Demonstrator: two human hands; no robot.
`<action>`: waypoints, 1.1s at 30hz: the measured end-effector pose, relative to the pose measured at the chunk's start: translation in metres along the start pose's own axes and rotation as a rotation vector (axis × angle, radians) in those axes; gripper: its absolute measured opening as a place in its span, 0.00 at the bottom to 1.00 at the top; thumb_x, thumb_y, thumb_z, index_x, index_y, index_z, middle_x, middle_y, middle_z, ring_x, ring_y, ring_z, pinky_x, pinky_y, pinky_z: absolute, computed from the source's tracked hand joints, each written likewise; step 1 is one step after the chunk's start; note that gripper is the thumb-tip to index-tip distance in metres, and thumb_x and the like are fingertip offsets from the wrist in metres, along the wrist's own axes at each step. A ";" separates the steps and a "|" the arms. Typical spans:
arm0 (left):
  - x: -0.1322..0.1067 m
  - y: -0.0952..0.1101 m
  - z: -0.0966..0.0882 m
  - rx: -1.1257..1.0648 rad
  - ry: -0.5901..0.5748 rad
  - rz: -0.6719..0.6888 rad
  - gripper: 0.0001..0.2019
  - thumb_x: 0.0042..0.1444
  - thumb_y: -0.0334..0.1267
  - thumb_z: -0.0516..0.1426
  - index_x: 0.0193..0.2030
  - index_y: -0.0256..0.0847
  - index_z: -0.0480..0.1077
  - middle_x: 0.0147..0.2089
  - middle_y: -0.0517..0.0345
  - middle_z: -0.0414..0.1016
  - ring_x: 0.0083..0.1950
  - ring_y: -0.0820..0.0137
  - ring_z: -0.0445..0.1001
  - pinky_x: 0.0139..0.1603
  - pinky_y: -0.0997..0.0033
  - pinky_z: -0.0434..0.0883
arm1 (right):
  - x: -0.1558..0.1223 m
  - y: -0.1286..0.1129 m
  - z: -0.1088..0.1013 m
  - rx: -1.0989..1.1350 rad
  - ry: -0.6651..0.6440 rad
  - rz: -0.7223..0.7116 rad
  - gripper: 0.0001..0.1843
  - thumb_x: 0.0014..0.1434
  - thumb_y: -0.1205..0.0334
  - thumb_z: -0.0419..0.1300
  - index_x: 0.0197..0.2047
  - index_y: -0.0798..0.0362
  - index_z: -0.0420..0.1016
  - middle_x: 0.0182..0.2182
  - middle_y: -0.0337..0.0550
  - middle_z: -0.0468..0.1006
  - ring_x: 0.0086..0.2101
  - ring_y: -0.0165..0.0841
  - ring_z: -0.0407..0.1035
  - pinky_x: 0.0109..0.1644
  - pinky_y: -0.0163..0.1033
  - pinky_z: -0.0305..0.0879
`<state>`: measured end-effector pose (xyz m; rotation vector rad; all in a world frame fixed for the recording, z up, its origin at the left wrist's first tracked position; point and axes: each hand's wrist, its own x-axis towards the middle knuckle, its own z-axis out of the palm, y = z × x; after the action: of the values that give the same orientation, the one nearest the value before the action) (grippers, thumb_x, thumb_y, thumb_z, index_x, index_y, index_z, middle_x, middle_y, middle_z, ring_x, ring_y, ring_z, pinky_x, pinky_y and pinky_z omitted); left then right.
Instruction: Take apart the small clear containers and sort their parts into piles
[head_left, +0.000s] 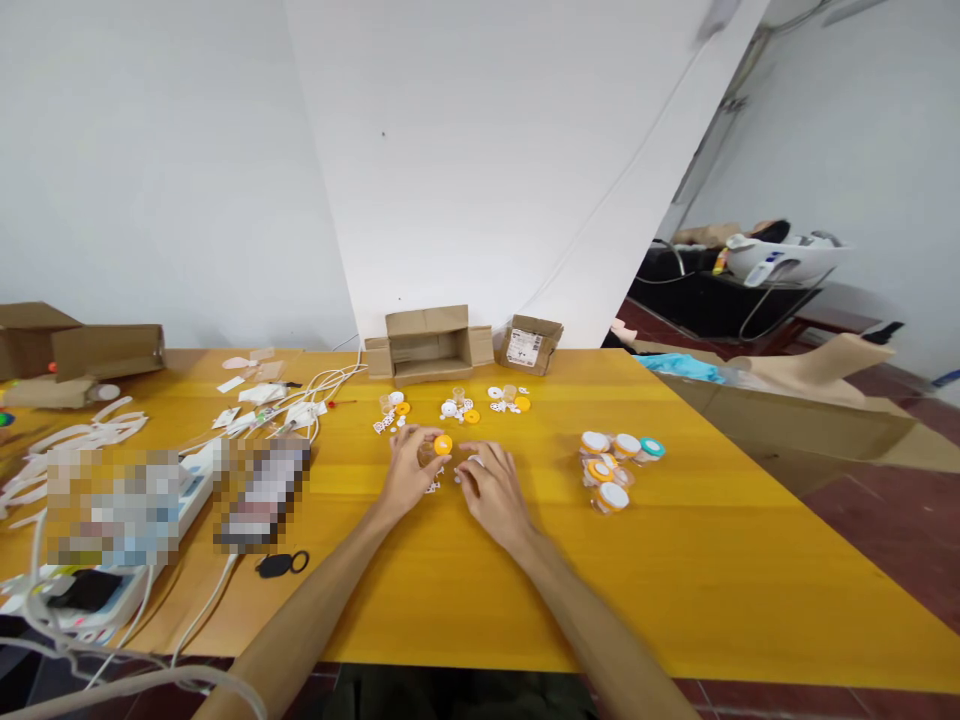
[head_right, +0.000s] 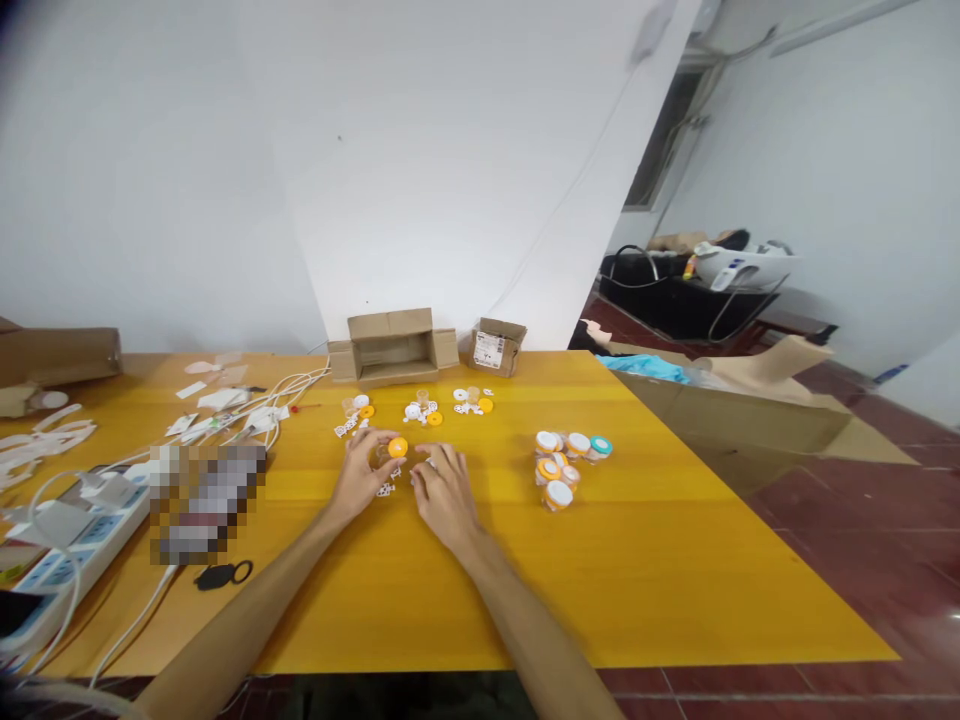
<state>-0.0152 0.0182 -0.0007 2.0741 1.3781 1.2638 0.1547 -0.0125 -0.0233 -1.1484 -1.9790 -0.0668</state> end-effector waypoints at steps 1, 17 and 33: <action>0.000 0.000 0.000 -0.003 -0.002 0.000 0.15 0.51 0.31 0.65 0.46 0.47 0.76 0.43 0.57 0.77 0.47 0.63 0.74 0.54 0.60 0.66 | 0.000 -0.001 0.000 -0.038 -0.023 -0.041 0.11 0.59 0.75 0.57 0.34 0.49 0.76 0.47 0.49 0.77 0.47 0.43 0.67 0.46 0.47 0.64; -0.002 0.003 0.001 0.017 -0.060 0.014 0.14 0.53 0.32 0.64 0.47 0.47 0.76 0.44 0.56 0.78 0.52 0.60 0.72 0.57 0.57 0.65 | 0.004 -0.005 -0.008 0.160 0.172 0.011 0.08 0.65 0.69 0.53 0.41 0.47 0.72 0.37 0.45 0.77 0.39 0.39 0.72 0.43 0.44 0.69; -0.003 0.003 0.003 -0.048 -0.125 0.014 0.14 0.54 0.37 0.65 0.48 0.48 0.78 0.43 0.55 0.76 0.50 0.61 0.71 0.58 0.58 0.65 | 0.003 -0.004 -0.007 0.383 0.041 0.052 0.21 0.60 0.73 0.50 0.52 0.46 0.72 0.49 0.47 0.77 0.51 0.39 0.73 0.55 0.47 0.71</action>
<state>-0.0114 0.0148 -0.0017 2.0956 1.2686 1.1400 0.1551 -0.0154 -0.0152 -0.9383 -1.8240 0.3012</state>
